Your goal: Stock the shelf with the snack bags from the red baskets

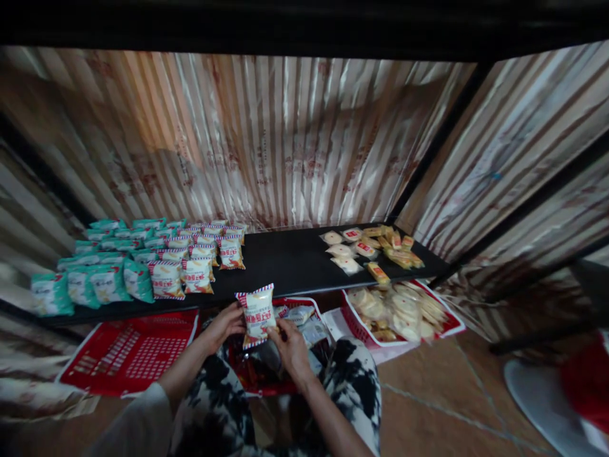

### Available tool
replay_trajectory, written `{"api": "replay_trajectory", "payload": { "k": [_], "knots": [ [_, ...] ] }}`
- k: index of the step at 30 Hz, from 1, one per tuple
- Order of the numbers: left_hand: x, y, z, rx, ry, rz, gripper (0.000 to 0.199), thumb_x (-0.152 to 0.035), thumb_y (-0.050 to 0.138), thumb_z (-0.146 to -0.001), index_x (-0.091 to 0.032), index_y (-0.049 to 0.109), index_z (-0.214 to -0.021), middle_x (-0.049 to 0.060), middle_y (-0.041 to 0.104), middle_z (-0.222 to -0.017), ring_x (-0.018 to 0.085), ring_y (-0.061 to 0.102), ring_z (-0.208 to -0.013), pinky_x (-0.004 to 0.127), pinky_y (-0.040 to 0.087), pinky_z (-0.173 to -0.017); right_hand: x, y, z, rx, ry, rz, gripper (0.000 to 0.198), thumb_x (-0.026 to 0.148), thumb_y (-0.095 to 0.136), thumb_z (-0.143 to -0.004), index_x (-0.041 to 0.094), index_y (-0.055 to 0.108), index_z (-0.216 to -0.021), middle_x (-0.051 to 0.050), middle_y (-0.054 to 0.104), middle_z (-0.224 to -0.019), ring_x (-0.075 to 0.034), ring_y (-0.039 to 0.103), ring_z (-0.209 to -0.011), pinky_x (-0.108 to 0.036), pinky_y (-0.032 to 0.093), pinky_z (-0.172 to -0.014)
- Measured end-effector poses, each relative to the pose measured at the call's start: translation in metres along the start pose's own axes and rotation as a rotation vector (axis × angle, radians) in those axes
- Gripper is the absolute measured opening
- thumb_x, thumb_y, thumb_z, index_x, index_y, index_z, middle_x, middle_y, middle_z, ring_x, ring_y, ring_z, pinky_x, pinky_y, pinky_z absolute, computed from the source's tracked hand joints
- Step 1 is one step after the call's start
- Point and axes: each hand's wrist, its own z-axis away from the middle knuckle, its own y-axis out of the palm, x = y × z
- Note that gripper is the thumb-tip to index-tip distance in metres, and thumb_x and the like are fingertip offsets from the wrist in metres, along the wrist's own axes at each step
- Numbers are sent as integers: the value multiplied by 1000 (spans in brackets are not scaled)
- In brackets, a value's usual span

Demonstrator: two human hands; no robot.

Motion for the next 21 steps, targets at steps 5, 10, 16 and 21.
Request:
{"api": "replay_trajectory", "payload": {
  "k": [5,10,16,21],
  "knots": [
    [-8,6,6,26,116,41,46,-34,68,-67,-17,59,-109,9,66,-111,23,59,-105,33,45,-88,-1,10,-6,51,23,-23,36,50,57,-78,20,68,-93,-8,68,-91,-23,62,-84,-33,49,-76],
    [-5,8,-9,-198,150,52,51,-52,71,-61,-15,62,-96,10,70,-97,24,65,-93,35,49,-83,9,15,-17,166,65,84,36,50,57,-76,20,67,-91,-7,69,-84,-23,63,-78,-34,49,-72],
    [-9,-5,-28,-285,249,-1,52,-57,65,-66,-16,62,-98,8,71,-94,23,66,-89,32,51,-77,36,16,-46,309,62,7,48,51,62,-72,20,63,-109,-8,69,-104,-27,62,-94,-38,48,-83],
    [-16,-24,-44,-297,305,-77,44,-53,59,-74,-16,60,-100,9,70,-97,23,65,-90,33,52,-78,47,30,-70,382,154,-181,48,54,59,-74,18,63,-106,-9,70,-102,-26,64,-91,-39,49,-82]
  ]
}}
